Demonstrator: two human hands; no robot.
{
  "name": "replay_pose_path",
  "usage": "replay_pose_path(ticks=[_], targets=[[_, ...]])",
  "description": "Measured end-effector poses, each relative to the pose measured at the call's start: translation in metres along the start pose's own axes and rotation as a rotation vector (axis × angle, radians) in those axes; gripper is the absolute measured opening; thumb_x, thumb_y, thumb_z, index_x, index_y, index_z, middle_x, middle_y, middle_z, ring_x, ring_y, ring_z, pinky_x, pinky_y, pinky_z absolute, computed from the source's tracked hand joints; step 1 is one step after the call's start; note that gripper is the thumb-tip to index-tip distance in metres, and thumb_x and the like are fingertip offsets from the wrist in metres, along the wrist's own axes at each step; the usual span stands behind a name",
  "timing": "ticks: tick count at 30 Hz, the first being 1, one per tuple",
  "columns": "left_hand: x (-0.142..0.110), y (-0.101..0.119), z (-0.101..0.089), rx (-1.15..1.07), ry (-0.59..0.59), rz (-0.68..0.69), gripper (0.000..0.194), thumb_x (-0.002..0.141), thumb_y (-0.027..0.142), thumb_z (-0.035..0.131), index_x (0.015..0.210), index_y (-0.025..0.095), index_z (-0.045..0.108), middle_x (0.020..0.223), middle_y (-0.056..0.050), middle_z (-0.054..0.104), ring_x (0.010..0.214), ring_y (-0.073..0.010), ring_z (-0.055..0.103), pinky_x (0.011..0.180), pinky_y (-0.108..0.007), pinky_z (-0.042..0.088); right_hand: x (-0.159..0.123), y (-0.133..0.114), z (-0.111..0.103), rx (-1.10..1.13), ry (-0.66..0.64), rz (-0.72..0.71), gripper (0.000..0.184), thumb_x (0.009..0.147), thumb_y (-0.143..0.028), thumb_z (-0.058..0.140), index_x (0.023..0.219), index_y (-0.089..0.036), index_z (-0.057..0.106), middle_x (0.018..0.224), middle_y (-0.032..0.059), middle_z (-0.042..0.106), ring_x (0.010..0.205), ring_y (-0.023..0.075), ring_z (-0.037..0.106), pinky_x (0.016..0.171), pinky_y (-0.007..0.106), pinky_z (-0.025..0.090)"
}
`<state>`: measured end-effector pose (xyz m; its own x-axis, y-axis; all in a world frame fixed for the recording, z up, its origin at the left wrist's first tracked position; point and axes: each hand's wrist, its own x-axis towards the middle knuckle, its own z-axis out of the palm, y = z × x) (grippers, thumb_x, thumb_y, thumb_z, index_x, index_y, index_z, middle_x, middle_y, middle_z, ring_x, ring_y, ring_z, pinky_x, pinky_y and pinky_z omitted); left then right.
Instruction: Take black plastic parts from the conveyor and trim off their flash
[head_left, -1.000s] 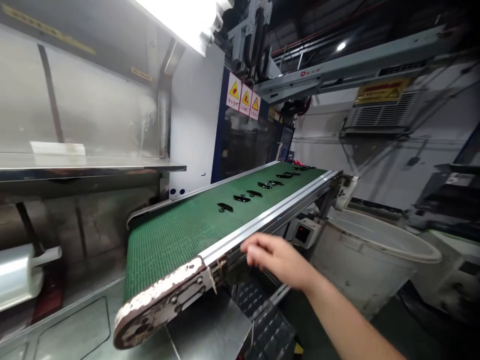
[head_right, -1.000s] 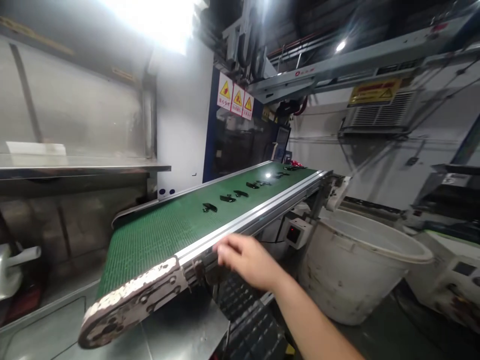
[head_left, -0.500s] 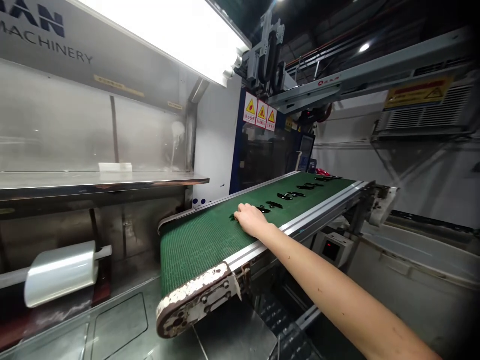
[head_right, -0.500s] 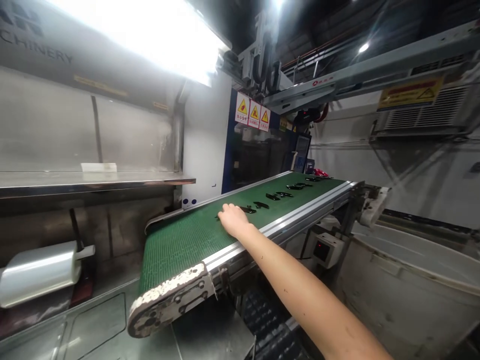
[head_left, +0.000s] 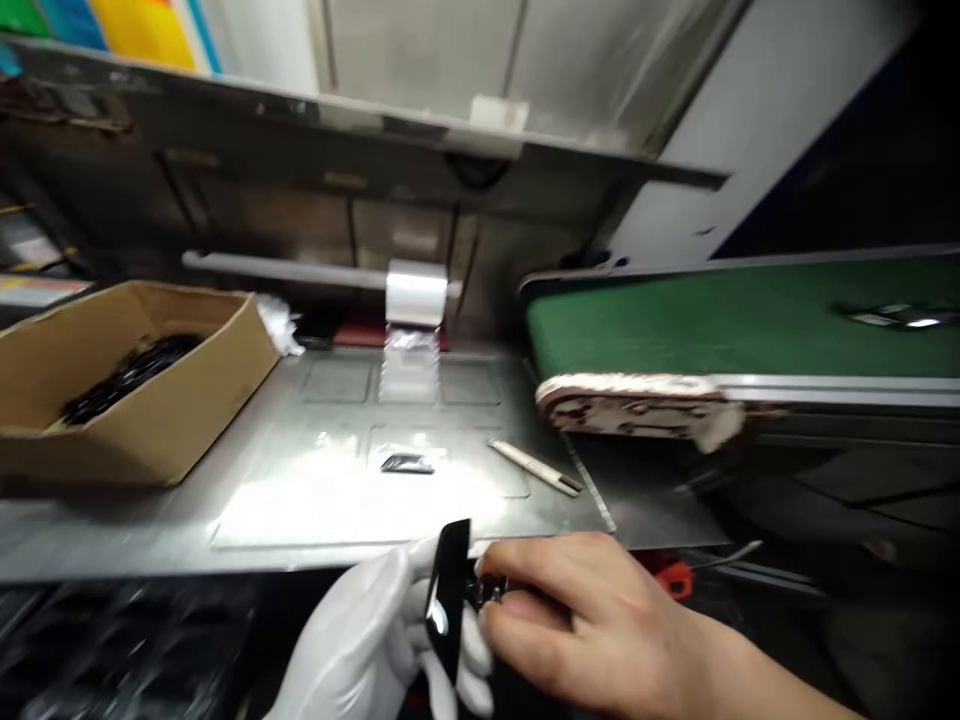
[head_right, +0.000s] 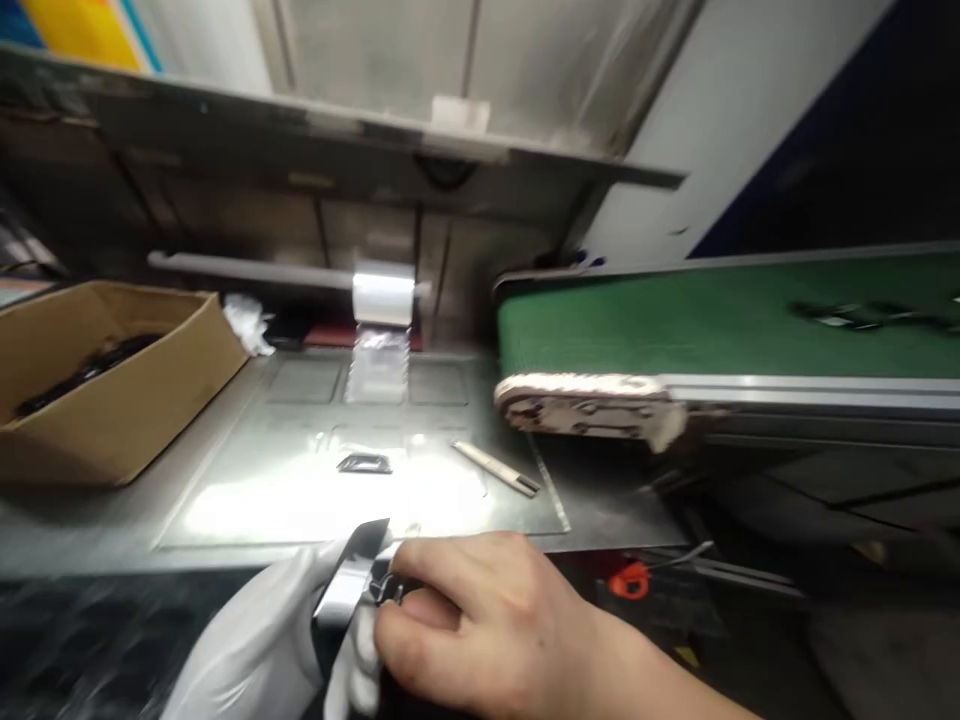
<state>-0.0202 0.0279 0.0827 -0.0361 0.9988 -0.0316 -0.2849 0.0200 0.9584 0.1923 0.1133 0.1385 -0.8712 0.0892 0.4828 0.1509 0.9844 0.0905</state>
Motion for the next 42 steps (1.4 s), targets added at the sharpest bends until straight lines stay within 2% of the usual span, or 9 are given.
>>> replay_pose_path(ticks=[5,8,13,17,21,25,30,33,42], targets=[[-0.019,-0.024,-0.021,-0.454,-0.176,-0.126,0.051,0.107,0.051,0.048,0.113,0.006,0.07,0.072,-0.013,0.07,0.057,-0.0162,0.065,0.054,-0.023,0.05,0.005,-0.01,0.044,0.212,-0.023,-0.02,0.022,0.102,-0.007,0.054,0.114,-0.019,0.068,0.121,0.0083,0.069,0.089,0.0179,0.065,0.074,0.031,0.047],[-0.03,-0.036,-0.031,-0.509,-0.174,-0.143,0.045,0.108,0.045,0.048,0.107,0.006,0.069,0.071,-0.012,0.07,0.057,-0.0116,0.065,0.054,-0.015,0.048,0.004,-0.015,0.057,0.275,-0.102,0.011,0.023,0.104,-0.01,0.053,0.116,-0.02,0.07,0.123,0.0075,0.069,0.089,0.0177,0.064,0.072,0.031,0.049],[-0.035,-0.058,-0.032,-0.765,-0.236,-0.064,0.047,0.113,0.041,0.034,0.135,0.013,0.063,0.077,-0.008,0.074,0.059,-0.0101,0.071,0.052,-0.011,0.051,0.001,-0.022,0.073,0.582,-0.021,0.129,0.031,0.098,-0.002,0.05,0.119,-0.016,0.069,0.125,0.0104,0.066,0.106,0.0159,0.065,0.088,0.026,0.054],[-0.034,-0.07,-0.025,-0.863,-0.205,0.011,0.05,0.113,0.042,0.033,0.143,0.012,0.06,0.08,-0.006,0.074,0.061,-0.01,0.072,0.053,-0.012,0.053,-0.006,-0.038,0.089,0.961,0.104,0.389,0.035,0.097,-0.001,0.053,0.122,-0.021,0.067,0.126,0.0083,0.064,0.117,0.0153,0.065,0.097,0.025,0.056],[-0.034,-0.074,-0.021,-0.888,-0.181,-0.005,0.05,0.111,0.046,0.038,0.145,0.018,0.06,0.086,-0.004,0.075,0.066,-0.0104,0.074,0.056,-0.013,0.055,-0.01,-0.055,0.107,1.251,0.309,0.782,0.023,0.106,-0.031,0.061,0.128,-0.032,0.063,0.115,0.0038,0.069,0.098,0.0131,0.067,0.085,0.022,0.058],[-0.032,-0.078,-0.025,-0.796,-0.135,-0.022,0.048,0.109,0.047,0.045,0.144,0.021,0.062,0.083,-0.005,0.074,0.063,-0.0103,0.072,0.057,-0.015,0.056,-0.007,-0.058,0.117,1.457,0.206,0.954,0.019,0.105,-0.039,0.065,0.112,-0.023,0.071,0.09,0.0021,0.068,0.074,0.0078,0.061,0.064,0.014,0.051],[-0.029,-0.083,-0.033,-0.809,-0.198,-0.079,0.067,0.106,0.063,0.035,0.151,0.019,0.058,0.092,-0.013,0.077,0.074,-0.0166,0.077,0.062,-0.017,0.058,-0.008,-0.054,0.113,1.058,0.402,0.673,0.027,0.098,-0.01,0.069,0.118,-0.027,0.072,0.106,0.0006,0.072,0.096,0.0101,0.07,0.084,0.018,0.058],[-0.032,-0.086,-0.036,-0.803,-0.244,-0.049,0.066,0.109,0.06,0.034,0.151,0.014,0.056,0.1,-0.016,0.076,0.084,-0.0199,0.078,0.068,-0.02,0.059,-0.011,-0.049,0.112,0.848,0.359,0.475,0.037,0.093,-0.001,0.069,0.123,-0.022,0.069,0.118,0.0048,0.067,0.109,0.013,0.069,0.093,0.022,0.059],[-0.034,-0.089,-0.034,-0.814,-0.196,-0.009,0.049,0.113,0.04,0.035,0.149,0.018,0.059,0.097,-0.012,0.078,0.083,-0.017,0.078,0.067,-0.017,0.059,-0.009,-0.043,0.116,0.868,0.228,0.423,0.036,0.096,-0.002,0.065,0.126,-0.022,0.066,0.121,0.0051,0.069,0.112,0.0134,0.067,0.098,0.023,0.057]])
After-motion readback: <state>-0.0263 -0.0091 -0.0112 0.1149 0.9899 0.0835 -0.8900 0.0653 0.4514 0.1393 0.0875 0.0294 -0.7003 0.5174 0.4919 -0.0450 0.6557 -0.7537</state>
